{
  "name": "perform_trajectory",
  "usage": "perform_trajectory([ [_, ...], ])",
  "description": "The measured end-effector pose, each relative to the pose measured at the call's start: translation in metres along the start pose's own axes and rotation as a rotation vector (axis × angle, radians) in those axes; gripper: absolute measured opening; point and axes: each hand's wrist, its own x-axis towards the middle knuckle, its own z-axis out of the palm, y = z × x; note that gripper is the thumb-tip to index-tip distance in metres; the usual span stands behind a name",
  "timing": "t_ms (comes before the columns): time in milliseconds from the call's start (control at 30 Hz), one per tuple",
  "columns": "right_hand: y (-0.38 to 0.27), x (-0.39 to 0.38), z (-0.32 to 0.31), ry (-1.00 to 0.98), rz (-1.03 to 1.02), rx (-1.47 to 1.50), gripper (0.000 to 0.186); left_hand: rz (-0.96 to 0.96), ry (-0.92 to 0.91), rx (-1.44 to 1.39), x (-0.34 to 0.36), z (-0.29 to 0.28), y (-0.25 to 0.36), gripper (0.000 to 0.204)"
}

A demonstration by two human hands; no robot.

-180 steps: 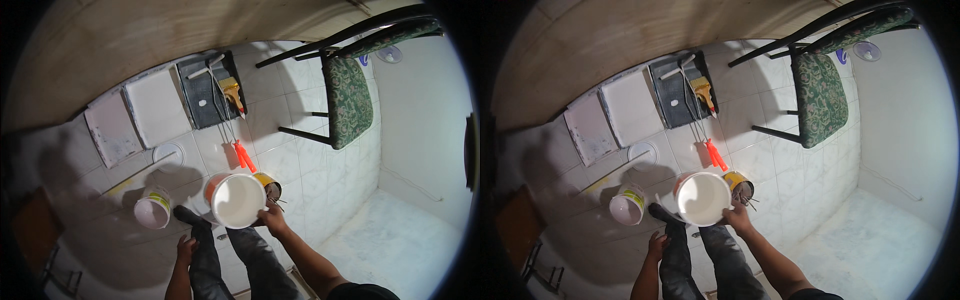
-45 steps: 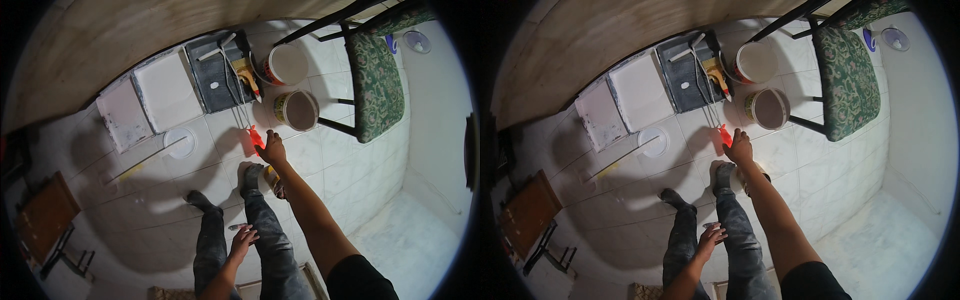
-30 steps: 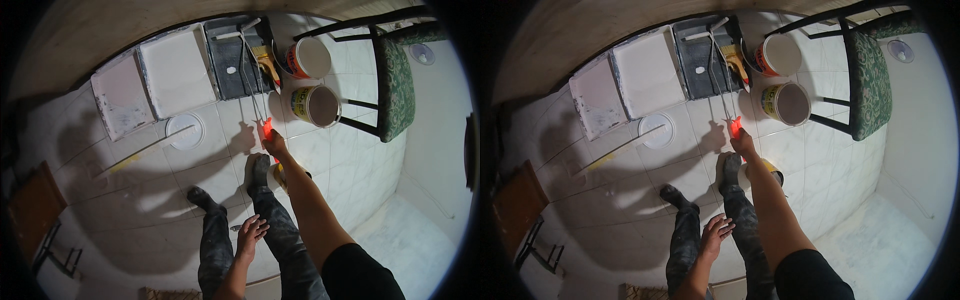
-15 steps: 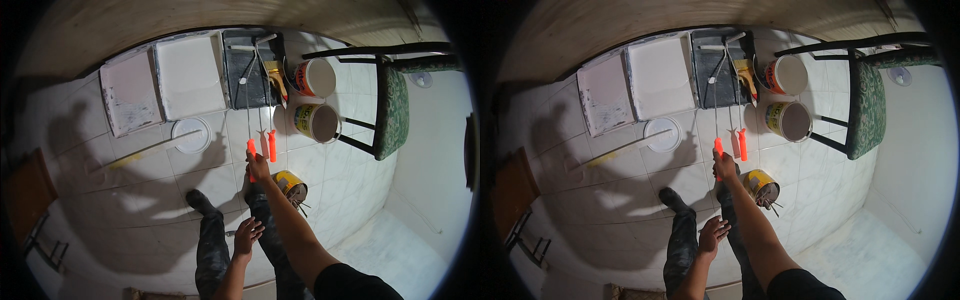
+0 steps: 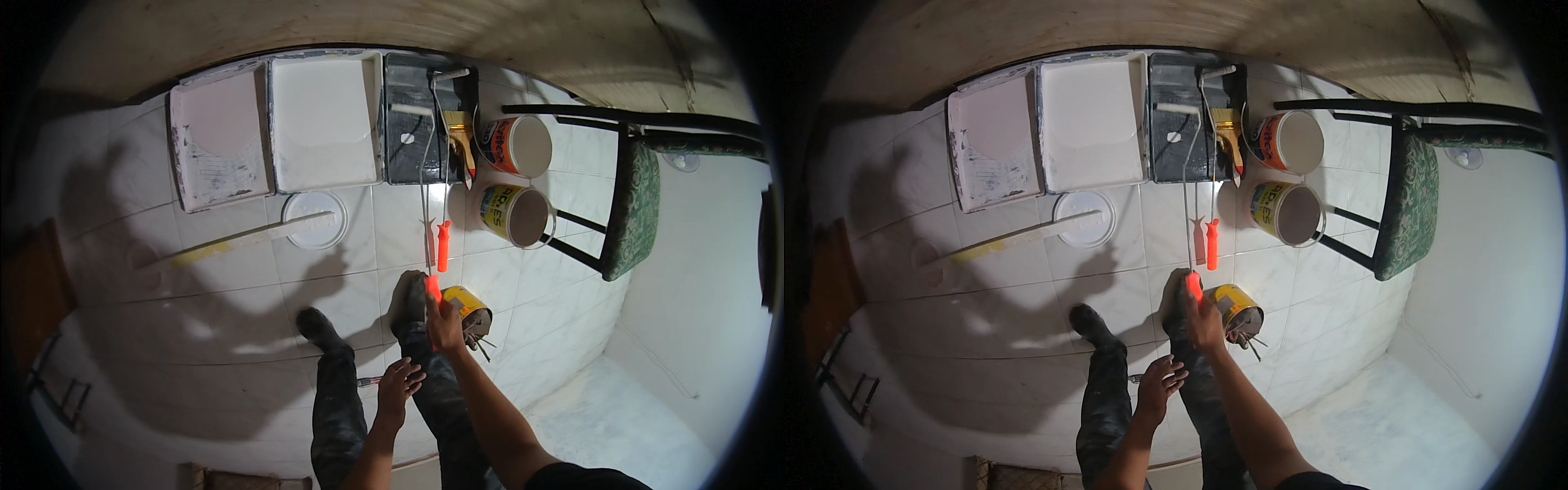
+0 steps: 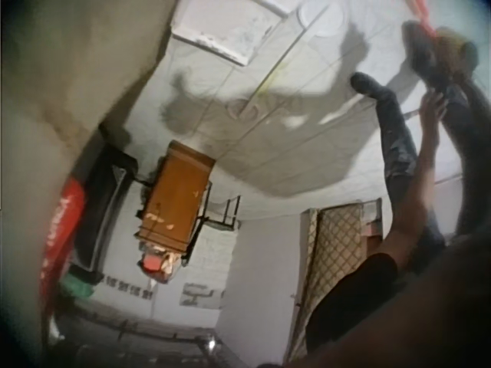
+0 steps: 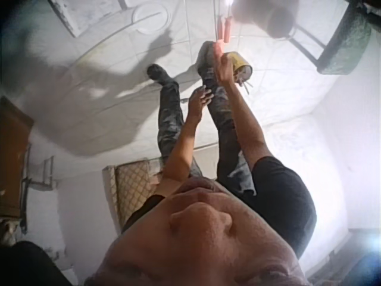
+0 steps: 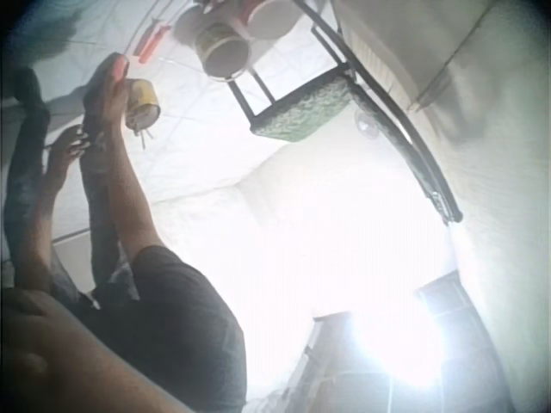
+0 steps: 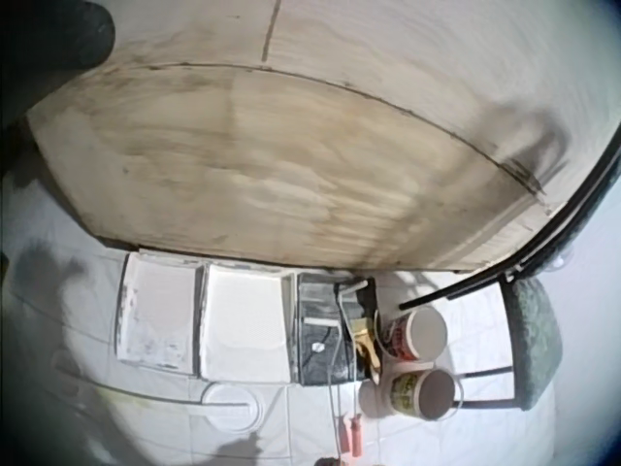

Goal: The person sits on the floor and stirs white paint in a bucket using a wooden stick. They then pour the paint into a tray and organize the buckets and tools on the floor.

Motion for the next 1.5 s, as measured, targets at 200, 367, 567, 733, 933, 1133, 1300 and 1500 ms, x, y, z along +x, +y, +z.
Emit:
perform_trajectory([
  [200,0.046,-0.061,-0.05,-0.047,-0.471,-0.379,0.036,0.017,0.01,-0.039,0.003,-0.001,0.005,0.045],
  [367,0.053,-0.027,-0.074,-0.261,-0.55,-0.762,0.041,-0.004,-0.004,-0.093,0.005,0.001,0.005,0.044],
  [567,-0.022,0.04,-0.08,-0.292,-0.52,-0.896,0.044,0.026,0.01,-0.108,0.003,0.01,0.013,0.042],
  [733,-0.063,0.046,-0.087,-0.234,-0.213,-0.451,0.049,0.038,-0.002,-0.118,0.009,0.015,0.017,0.046],
  [933,-0.11,-0.033,-0.108,-0.23,0.161,-0.134,0.053,0.085,-0.032,-0.146,0.009,0.009,0.013,0.049],
  [1133,-0.08,-0.084,-0.116,-0.238,0.258,-0.133,0.048,0.168,-0.077,0.136,0.034,0.04,0.004,0.053],
  [1300,0.029,-0.071,-0.108,-0.188,-0.111,-0.259,0.039,0.573,0.031,0.701,0.114,0.147,0.059,0.054],
  [1500,0.0,-0.051,-0.09,-0.268,-0.417,-0.527,0.025,0.457,0.363,1.2,0.155,0.206,0.131,0.041],
])
